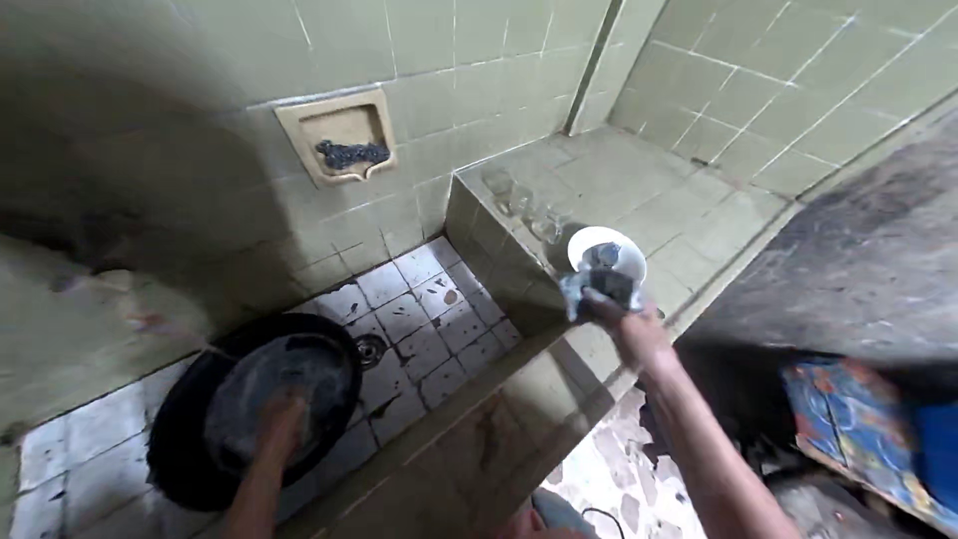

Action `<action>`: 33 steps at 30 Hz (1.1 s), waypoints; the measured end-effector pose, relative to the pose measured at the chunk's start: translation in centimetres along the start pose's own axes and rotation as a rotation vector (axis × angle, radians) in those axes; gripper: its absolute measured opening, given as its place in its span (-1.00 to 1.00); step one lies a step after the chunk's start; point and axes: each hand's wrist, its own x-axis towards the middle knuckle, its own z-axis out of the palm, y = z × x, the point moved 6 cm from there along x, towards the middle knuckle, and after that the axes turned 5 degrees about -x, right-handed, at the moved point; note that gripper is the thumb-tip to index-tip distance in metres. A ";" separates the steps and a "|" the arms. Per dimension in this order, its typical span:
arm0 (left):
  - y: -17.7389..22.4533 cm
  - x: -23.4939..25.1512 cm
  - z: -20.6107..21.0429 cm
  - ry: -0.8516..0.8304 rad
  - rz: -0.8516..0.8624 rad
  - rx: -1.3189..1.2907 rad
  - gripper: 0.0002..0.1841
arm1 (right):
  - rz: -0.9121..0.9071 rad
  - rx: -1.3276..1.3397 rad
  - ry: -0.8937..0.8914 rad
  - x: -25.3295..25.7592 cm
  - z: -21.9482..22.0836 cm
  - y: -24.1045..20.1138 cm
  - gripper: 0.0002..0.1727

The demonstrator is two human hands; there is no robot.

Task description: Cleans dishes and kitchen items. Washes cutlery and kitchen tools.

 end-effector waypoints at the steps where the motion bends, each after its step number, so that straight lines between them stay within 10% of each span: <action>1: 0.2 2.7 1.4 0.079 0.154 -0.033 -0.55 | -0.053 -0.043 0.072 1.3 -1.7 -0.5 -0.72; 7: 19.4 -7.4 8.4 -0.205 0.779 -0.256 -0.70 | -0.036 -0.425 0.177 9.1 -7.5 1.4 -0.78; 14: 37.1 -21.1 19.1 -0.392 1.140 0.013 -0.59 | 0.136 -0.181 0.269 7.3 -8.8 3.4 -0.60; 19: 39.9 -21.5 24.2 -0.394 1.087 0.351 -0.60 | 0.165 0.108 0.250 5.2 -9.6 4.3 -0.68; 33: 41.8 -21.2 26.0 -0.454 0.860 0.298 -0.60 | 0.133 0.338 0.558 3.5 -11.2 5.0 -0.89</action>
